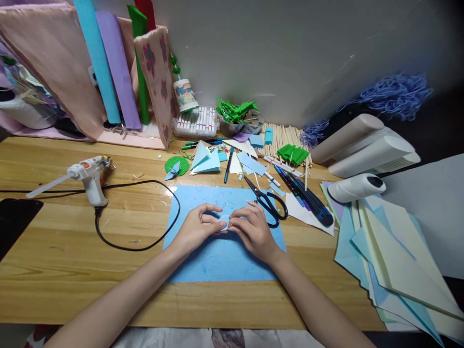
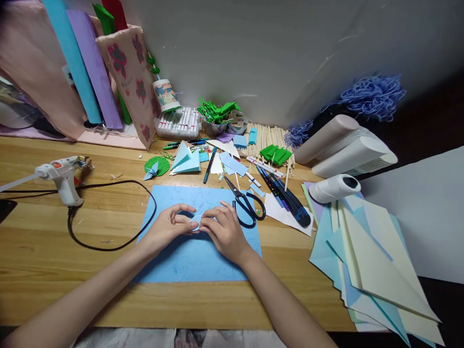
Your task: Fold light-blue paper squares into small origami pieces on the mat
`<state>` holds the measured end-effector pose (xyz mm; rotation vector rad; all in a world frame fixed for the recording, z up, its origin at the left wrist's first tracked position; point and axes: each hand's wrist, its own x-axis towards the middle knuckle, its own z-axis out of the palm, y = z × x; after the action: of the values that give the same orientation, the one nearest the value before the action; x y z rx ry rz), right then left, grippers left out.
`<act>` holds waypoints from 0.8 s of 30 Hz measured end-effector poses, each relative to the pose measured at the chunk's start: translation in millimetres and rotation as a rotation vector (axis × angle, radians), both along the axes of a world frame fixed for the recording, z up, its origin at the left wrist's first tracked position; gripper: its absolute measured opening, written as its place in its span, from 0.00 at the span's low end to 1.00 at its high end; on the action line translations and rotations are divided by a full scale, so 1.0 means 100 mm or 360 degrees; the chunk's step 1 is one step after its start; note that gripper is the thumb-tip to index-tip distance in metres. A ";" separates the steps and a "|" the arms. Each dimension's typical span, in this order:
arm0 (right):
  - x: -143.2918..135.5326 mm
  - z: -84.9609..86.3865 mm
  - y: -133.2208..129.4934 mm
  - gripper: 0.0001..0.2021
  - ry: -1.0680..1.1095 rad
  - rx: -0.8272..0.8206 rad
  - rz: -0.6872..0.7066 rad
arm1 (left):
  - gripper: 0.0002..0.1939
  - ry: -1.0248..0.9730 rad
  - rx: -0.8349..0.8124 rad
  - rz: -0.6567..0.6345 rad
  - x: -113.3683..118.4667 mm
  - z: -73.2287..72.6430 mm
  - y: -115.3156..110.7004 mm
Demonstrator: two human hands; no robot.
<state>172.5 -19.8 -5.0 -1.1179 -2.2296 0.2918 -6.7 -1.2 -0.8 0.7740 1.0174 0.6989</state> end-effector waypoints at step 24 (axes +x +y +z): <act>-0.08 0.03 -0.01 0.07 0.0675 -0.0541 -0.0539 | 0.21 -0.0005 0.0002 0.0175 0.04 0.08 -0.01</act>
<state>164.1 -20.6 -1.9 -1.4323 -1.6252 0.7088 -3.1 -1.9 7.1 0.7219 1.0630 0.7951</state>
